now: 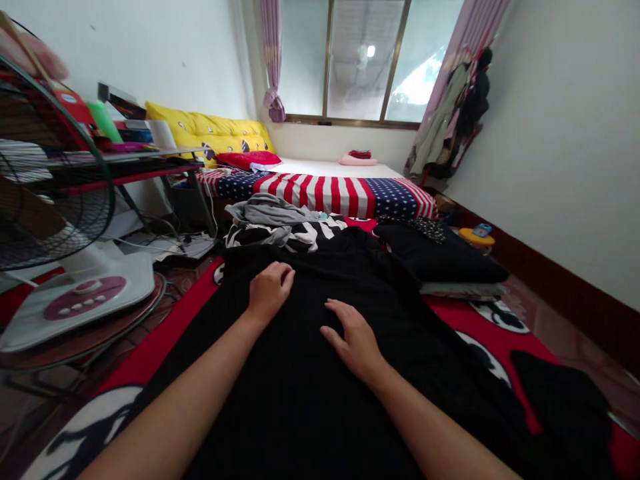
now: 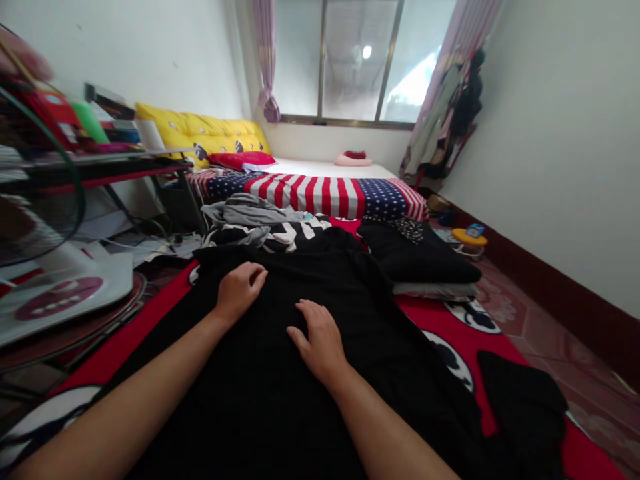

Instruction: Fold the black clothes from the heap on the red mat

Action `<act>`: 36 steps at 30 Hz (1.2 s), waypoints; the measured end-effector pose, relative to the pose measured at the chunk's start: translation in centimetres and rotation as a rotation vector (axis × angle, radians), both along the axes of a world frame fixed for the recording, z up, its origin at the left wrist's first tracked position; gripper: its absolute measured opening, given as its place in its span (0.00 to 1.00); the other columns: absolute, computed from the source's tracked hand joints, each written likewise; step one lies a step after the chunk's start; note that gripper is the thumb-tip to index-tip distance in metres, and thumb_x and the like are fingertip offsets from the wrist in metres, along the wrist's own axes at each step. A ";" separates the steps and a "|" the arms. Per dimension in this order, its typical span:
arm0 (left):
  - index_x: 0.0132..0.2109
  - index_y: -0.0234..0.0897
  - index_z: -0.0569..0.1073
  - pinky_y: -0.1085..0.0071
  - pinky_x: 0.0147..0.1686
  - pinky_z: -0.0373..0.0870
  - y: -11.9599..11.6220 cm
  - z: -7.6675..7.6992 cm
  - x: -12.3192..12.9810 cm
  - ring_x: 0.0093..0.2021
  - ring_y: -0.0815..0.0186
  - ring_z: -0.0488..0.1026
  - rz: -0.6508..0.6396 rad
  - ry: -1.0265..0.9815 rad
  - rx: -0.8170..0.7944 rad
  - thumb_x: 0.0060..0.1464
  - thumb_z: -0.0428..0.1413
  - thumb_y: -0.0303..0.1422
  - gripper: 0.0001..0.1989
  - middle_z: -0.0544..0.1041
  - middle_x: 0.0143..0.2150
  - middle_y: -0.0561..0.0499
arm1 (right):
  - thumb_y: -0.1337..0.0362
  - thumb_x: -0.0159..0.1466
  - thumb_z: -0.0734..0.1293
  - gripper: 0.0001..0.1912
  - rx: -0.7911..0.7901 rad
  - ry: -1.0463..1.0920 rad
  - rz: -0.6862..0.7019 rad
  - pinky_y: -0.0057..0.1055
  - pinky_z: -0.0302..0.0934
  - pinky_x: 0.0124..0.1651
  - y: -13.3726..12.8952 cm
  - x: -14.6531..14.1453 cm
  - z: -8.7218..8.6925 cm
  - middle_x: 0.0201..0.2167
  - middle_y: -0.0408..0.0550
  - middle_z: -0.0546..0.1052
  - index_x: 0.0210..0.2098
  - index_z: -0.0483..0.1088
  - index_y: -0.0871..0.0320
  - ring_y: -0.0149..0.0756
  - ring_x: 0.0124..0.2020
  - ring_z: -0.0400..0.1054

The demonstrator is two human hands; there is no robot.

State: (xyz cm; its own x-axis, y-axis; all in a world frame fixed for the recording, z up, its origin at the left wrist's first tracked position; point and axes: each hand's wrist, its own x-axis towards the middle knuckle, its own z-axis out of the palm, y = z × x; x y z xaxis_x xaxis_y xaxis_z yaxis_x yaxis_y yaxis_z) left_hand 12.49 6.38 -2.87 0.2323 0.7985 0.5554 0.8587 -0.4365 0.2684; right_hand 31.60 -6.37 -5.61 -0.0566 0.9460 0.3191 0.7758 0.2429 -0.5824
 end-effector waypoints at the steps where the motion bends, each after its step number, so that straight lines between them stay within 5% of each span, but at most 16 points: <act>1: 0.38 0.41 0.75 0.71 0.37 0.67 -0.6 -0.6 0.4 0.39 0.64 0.75 -0.035 0.002 -0.022 0.62 0.50 0.37 0.10 0.77 0.38 0.51 | 0.61 0.64 0.65 0.21 0.016 0.037 -0.036 0.44 0.57 0.63 -0.1 0.0 -0.1 0.57 0.53 0.71 0.56 0.66 0.58 0.42 0.59 0.64; 6: 0.35 0.41 0.77 0.69 0.39 0.68 -1.4 -2.3 1.0 0.42 0.61 0.74 -0.112 -0.004 -0.086 0.59 0.53 0.32 0.08 0.76 0.37 0.50 | 0.66 0.63 0.64 0.14 0.061 0.017 -0.044 0.37 0.64 0.54 1.1 1.0 0.9 0.46 0.50 0.76 0.48 0.70 0.58 0.39 0.49 0.70; 10: 0.38 0.40 0.77 0.66 0.44 0.70 -0.9 -2.2 0.7 0.45 0.60 0.72 -0.121 -0.025 -0.094 0.57 0.52 0.28 0.09 0.75 0.41 0.48 | 0.62 0.66 0.62 0.14 -0.081 -0.078 -0.219 0.30 0.65 0.44 6.1 3.2 3.3 0.40 0.45 0.78 0.50 0.69 0.54 0.34 0.40 0.74; 14: 0.39 0.41 0.77 0.64 0.47 0.71 -0.8 -2.2 0.6 0.46 0.60 0.72 -0.154 -0.033 -0.097 0.56 0.52 0.25 0.10 0.76 0.42 0.48 | 0.60 0.65 0.64 0.16 -0.181 -0.182 -0.392 0.32 0.64 0.44 11.6 4.7 4.6 0.40 0.50 0.79 0.51 0.69 0.57 0.39 0.43 0.74; 18: 0.39 0.40 0.78 0.63 0.48 0.72 -0.7 -2.4 0.6 0.46 0.59 0.72 -0.173 -0.034 -0.100 0.56 0.52 0.24 0.11 0.76 0.43 0.47 | 0.62 0.59 0.69 0.16 -0.271 -0.282 -0.462 0.36 0.65 0.45 14.1 4.0 4.4 0.46 0.57 0.78 0.47 0.72 0.59 0.47 0.48 0.73; 25: 0.55 0.38 0.72 0.61 0.57 0.68 -0.6 -2.6 0.9 0.57 0.58 0.68 -0.202 -0.017 -0.116 0.57 0.52 0.26 0.19 0.72 0.57 0.45 | 0.67 0.57 0.65 0.09 -0.252 -0.300 -0.481 0.34 0.65 0.42 16.0 3.9 6.1 0.37 0.57 0.80 0.33 0.77 0.60 0.47 0.43 0.75; 29: 0.61 0.40 0.68 0.57 0.64 0.60 -0.5 -3.0 1.3 0.66 0.55 0.60 -0.237 0.020 -0.140 0.59 0.52 0.31 0.23 0.65 0.66 0.46 | 0.67 0.61 0.59 0.14 -0.198 -0.231 -0.527 0.30 0.65 0.41 16.3 4.7 6.3 0.29 0.53 0.80 0.37 0.76 0.61 0.40 0.37 0.76; 33: 0.63 0.43 0.66 0.54 0.67 0.52 -0.3 -3.6 1.6 0.70 0.52 0.52 -0.247 0.039 -0.158 0.60 0.52 0.34 0.24 0.58 0.70 0.47 | 0.71 0.61 0.58 0.20 -0.106 -0.206 -0.495 0.36 0.65 0.49 14.8 2.3 4.4 0.44 0.59 0.78 0.52 0.70 0.64 0.44 0.46 0.73; 36: 0.62 0.42 0.68 0.53 0.67 0.50 -0.1 -3.9 1.7 0.70 0.52 0.51 -0.261 0.030 -0.171 0.60 0.52 0.34 0.23 0.57 0.70 0.46 | 0.69 0.63 0.59 0.24 -0.030 -0.217 -0.305 0.35 0.57 0.61 13.1 -0.6 2.4 0.59 0.54 0.70 0.59 0.65 0.60 0.39 0.60 0.63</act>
